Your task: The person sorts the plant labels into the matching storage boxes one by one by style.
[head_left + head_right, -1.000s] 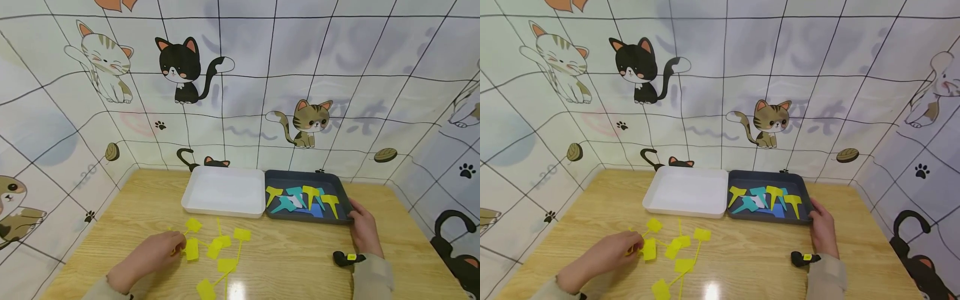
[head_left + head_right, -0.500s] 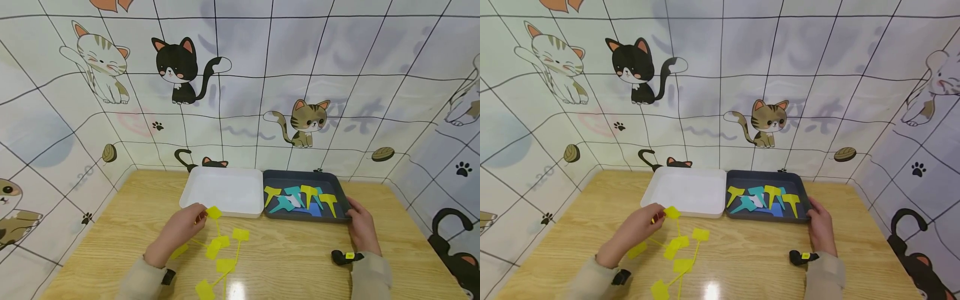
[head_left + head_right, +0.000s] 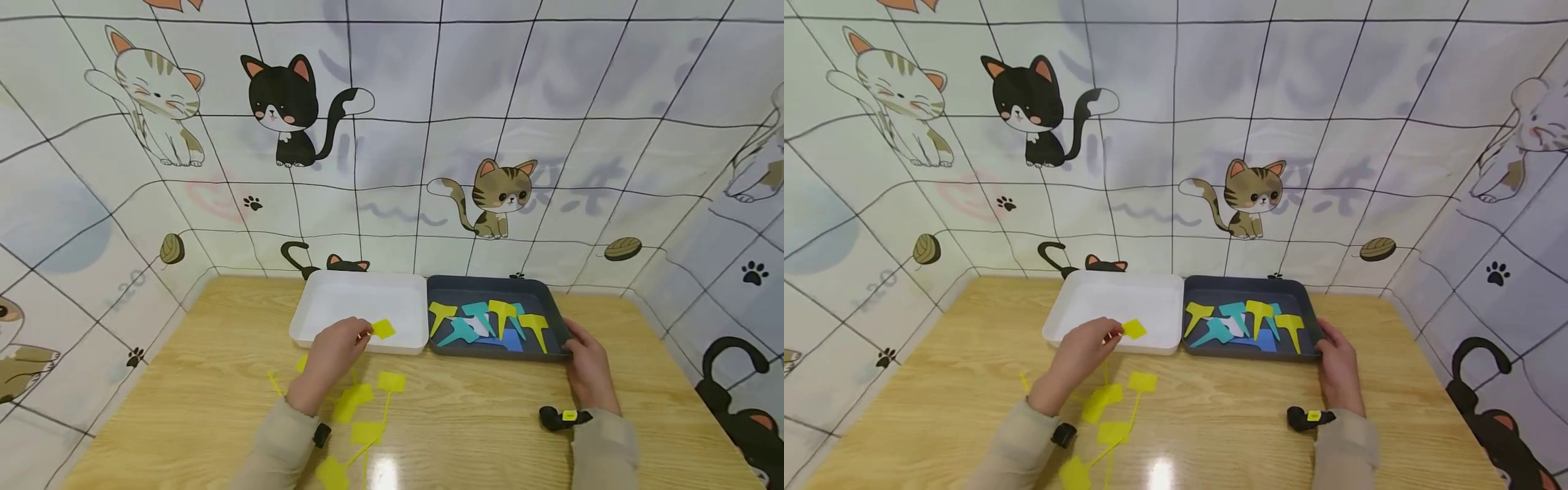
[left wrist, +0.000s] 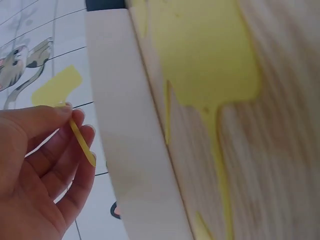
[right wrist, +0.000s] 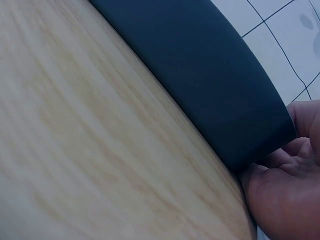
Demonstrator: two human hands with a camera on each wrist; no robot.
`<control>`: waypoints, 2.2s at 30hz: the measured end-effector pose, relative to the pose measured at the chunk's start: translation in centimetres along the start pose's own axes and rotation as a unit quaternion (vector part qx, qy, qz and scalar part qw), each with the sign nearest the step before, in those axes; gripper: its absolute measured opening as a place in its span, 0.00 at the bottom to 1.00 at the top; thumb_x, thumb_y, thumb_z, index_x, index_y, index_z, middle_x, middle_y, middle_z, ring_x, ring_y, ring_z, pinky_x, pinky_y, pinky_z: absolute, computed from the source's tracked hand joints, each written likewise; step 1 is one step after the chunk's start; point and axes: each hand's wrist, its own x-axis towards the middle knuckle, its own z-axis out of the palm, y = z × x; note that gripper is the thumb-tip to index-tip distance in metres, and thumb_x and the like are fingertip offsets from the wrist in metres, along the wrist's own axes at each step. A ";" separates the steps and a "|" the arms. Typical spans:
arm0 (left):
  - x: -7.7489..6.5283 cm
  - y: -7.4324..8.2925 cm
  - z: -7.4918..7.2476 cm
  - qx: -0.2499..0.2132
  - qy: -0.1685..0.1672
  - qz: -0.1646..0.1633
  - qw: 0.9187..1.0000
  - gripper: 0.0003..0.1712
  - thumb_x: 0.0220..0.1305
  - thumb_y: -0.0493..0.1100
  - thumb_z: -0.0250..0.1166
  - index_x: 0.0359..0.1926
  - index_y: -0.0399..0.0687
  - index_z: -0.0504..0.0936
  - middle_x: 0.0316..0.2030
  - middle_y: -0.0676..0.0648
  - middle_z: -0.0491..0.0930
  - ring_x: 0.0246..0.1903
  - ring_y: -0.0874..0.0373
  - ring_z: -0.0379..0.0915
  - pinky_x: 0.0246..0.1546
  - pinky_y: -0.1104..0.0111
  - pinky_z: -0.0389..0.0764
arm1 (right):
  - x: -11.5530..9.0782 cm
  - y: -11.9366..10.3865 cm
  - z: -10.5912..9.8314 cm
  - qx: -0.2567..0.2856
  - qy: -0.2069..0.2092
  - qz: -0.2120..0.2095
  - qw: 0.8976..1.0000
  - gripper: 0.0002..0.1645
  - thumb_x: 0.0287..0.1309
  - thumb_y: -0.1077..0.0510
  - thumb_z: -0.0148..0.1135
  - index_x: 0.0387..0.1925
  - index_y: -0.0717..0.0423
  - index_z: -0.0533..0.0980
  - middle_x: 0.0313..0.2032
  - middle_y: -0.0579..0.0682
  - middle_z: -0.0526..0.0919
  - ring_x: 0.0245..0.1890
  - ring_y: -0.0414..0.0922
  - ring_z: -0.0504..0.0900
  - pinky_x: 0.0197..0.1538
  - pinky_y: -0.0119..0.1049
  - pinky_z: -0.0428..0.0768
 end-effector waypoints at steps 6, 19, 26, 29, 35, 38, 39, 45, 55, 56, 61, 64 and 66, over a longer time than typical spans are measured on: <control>1.2 0.4 1.6 -0.007 -0.039 -0.024 0.999 0.05 0.57 0.42 0.62 0.36 0.54 0.81 0.29 0.58 0.77 0.25 0.65 0.69 0.25 0.74 0.72 | 0.1 0.2 0.1 -0.010 0.000 -0.014 1.000 0.34 0.58 0.72 0.33 0.67 0.54 0.52 0.67 0.52 0.47 0.64 0.44 0.50 0.46 0.19 0.68; 2.3 1.2 3.2 -0.124 -0.063 -0.104 0.985 0.03 0.58 0.41 0.61 0.32 0.56 0.76 0.32 0.57 0.78 0.24 0.63 0.68 0.23 0.72 0.70 | 0.2 0.1 0.3 -0.037 0.014 -0.008 0.999 0.34 0.58 0.71 0.34 0.67 0.53 0.52 0.67 0.51 0.47 0.63 0.44 0.51 0.47 0.19 0.67; 2.3 1.6 3.3 -0.115 -0.090 -0.117 0.982 0.07 0.60 0.41 0.58 0.34 0.56 0.82 0.34 0.57 0.79 0.29 0.62 0.71 0.25 0.72 0.71 | 0.1 0.1 0.3 -0.035 0.016 -0.006 0.999 0.34 0.58 0.71 0.34 0.67 0.53 0.52 0.67 0.51 0.47 0.63 0.44 0.51 0.47 0.19 0.67; 2.2 1.6 3.4 -0.113 -0.105 -0.129 0.980 0.09 0.60 0.41 0.56 0.33 0.56 0.83 0.35 0.56 0.79 0.28 0.61 0.71 0.23 0.71 0.71 | 0.1 0.3 0.3 -0.032 0.013 -0.007 0.999 0.34 0.58 0.71 0.34 0.67 0.53 0.53 0.66 0.52 0.48 0.62 0.45 0.52 0.46 0.20 0.68; 2.1 1.3 3.7 -0.098 -0.128 -0.120 0.980 0.12 0.62 0.41 0.52 0.34 0.57 0.82 0.35 0.57 0.79 0.26 0.63 0.68 0.25 0.70 0.70 | -0.1 0.5 0.3 -0.043 0.008 -0.014 0.999 0.34 0.57 0.71 0.34 0.66 0.54 0.53 0.65 0.55 0.50 0.60 0.46 0.54 0.45 0.21 0.69; 2.2 1.3 3.7 -0.088 -0.138 -0.095 0.982 0.11 0.64 0.44 0.51 0.36 0.57 0.81 0.33 0.58 0.78 0.26 0.64 0.68 0.26 0.70 0.71 | 0.0 0.4 0.2 -0.040 0.007 -0.018 0.999 0.34 0.57 0.71 0.34 0.67 0.54 0.52 0.65 0.55 0.49 0.61 0.46 0.53 0.45 0.21 0.69; 2.3 1.3 3.7 -0.089 -0.140 -0.089 0.982 0.11 0.64 0.45 0.50 0.36 0.57 0.81 0.32 0.58 0.77 0.25 0.64 0.68 0.27 0.70 0.71 | 0.0 0.3 0.2 -0.039 0.008 -0.018 0.999 0.34 0.57 0.71 0.34 0.67 0.54 0.52 0.66 0.55 0.49 0.61 0.47 0.53 0.45 0.21 0.69; 2.1 1.5 3.5 -0.094 -0.152 -0.076 0.981 0.13 0.64 0.52 0.51 0.35 0.55 0.80 0.28 0.59 0.74 0.25 0.63 0.67 0.29 0.69 0.71 | 0.1 0.4 0.1 -0.039 0.014 -0.014 0.999 0.34 0.57 0.71 0.34 0.66 0.54 0.53 0.66 0.54 0.49 0.61 0.46 0.53 0.46 0.21 0.69; 1.9 1.3 2.1 -0.129 -0.140 -0.040 0.981 0.12 0.63 0.51 0.53 0.39 0.53 0.80 0.37 0.55 0.76 0.39 0.58 0.69 0.42 0.64 0.72 | 0.2 0.4 0.2 -0.032 0.009 -0.021 0.999 0.34 0.58 0.71 0.33 0.66 0.54 0.53 0.66 0.53 0.49 0.62 0.45 0.52 0.49 0.22 0.67; 1.8 1.2 1.7 -0.136 -0.131 -0.036 0.981 0.11 0.63 0.50 0.54 0.39 0.53 0.80 0.39 0.55 0.76 0.41 0.57 0.69 0.44 0.64 0.71 | 0.2 0.4 0.1 -0.031 0.008 -0.022 0.999 0.34 0.58 0.71 0.34 0.66 0.54 0.53 0.66 0.53 0.48 0.62 0.46 0.52 0.49 0.22 0.67; 1.0 0.9 -0.8 -0.154 -0.100 -0.020 0.983 0.10 0.63 0.50 0.55 0.41 0.54 0.79 0.40 0.57 0.76 0.42 0.58 0.71 0.42 0.64 0.72 | 0.4 0.4 0.2 -0.015 0.003 -0.026 1.000 0.34 0.57 0.72 0.34 0.66 0.56 0.52 0.66 0.54 0.49 0.62 0.46 0.52 0.48 0.20 0.69; 0.3 0.9 -2.0 -0.161 -0.119 -0.013 0.980 0.12 0.63 0.50 0.55 0.43 0.52 0.78 0.39 0.59 0.76 0.38 0.61 0.72 0.39 0.66 0.72 | 0.4 0.5 0.2 -0.007 0.000 -0.027 1.000 0.34 0.57 0.73 0.34 0.66 0.56 0.53 0.66 0.53 0.49 0.63 0.46 0.52 0.47 0.20 0.69; -0.1 0.9 -2.4 -0.154 -0.137 -0.009 0.979 0.12 0.62 0.49 0.55 0.42 0.51 0.79 0.37 0.59 0.76 0.36 0.63 0.72 0.37 0.67 0.73 | 0.3 0.4 0.1 -0.007 0.000 -0.024 1.000 0.34 0.58 0.72 0.34 0.66 0.56 0.53 0.67 0.52 0.49 0.63 0.46 0.51 0.48 0.20 0.68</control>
